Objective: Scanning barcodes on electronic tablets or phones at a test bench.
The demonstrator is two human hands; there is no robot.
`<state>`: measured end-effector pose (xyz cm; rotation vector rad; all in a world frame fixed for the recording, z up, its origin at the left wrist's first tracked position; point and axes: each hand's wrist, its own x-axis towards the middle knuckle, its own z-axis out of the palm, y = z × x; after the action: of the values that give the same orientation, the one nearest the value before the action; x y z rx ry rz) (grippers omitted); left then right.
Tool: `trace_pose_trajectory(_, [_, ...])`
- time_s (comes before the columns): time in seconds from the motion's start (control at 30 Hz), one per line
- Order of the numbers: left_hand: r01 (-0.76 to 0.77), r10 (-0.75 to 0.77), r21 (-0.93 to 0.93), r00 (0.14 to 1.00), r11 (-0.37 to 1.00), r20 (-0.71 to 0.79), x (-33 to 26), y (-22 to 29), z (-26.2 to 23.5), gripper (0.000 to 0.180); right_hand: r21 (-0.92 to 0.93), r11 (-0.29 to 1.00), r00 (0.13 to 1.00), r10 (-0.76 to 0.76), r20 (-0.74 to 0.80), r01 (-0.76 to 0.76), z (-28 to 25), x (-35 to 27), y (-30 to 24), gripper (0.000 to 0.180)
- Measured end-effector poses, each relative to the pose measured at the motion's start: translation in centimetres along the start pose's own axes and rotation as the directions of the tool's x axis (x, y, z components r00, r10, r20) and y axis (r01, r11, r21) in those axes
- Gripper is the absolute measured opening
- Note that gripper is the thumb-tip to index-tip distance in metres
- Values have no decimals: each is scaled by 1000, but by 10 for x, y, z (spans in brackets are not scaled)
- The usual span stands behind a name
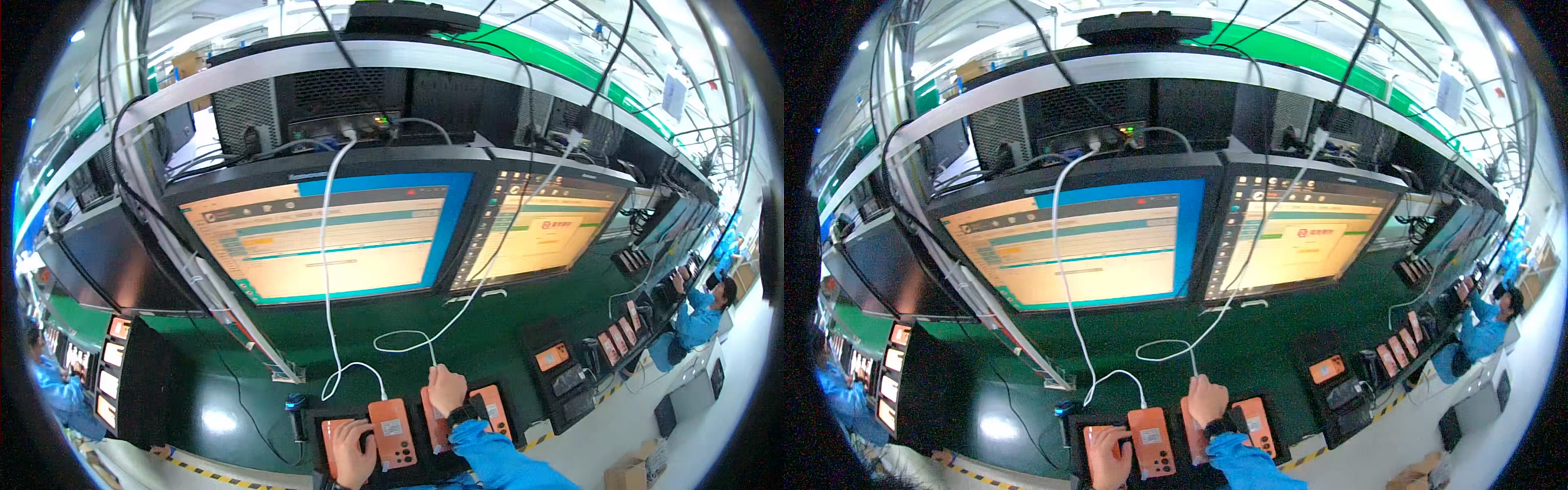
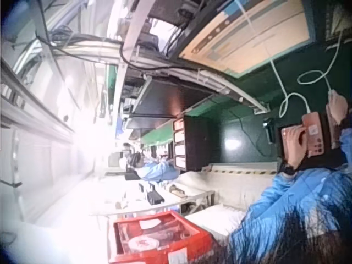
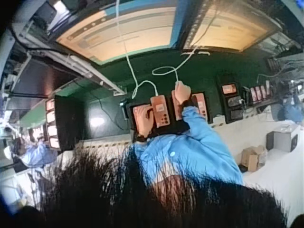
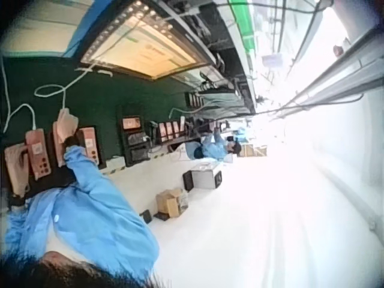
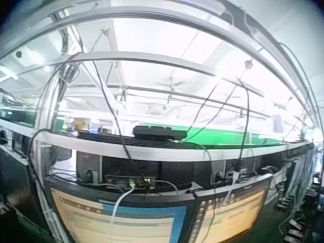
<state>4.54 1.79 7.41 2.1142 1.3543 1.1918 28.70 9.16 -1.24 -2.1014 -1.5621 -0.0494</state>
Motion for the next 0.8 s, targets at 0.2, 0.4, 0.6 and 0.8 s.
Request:
trace_pose_trajectory(0.2, [154, -150, 69, 987, 986, -52, -24, -21, -17, 23, 309, 931, 970, -230, 83, 195, -46, -37, -5, 16])
trace_pose_trajectory(0.4, [451, -412, 227, 889, 863, -198, -66, -45, -26, 35, 448, 892, 998, 55, 40, -67, -101, -59, 68, 25])
trace_pose_trajectory(0.6, [750, -734, 155, 661, 643, -155, -86, -40, -22, 32, 369, 790, 872, 432, 233, -490, -120, -102, 156, 25])
trace_pose_trajectory(0.8, [691, -641, 287, 723, 664, -258, -82, -41, -20, 27, 476, 765, 900, 386, 202, -435, -115, -103, 153, 34])
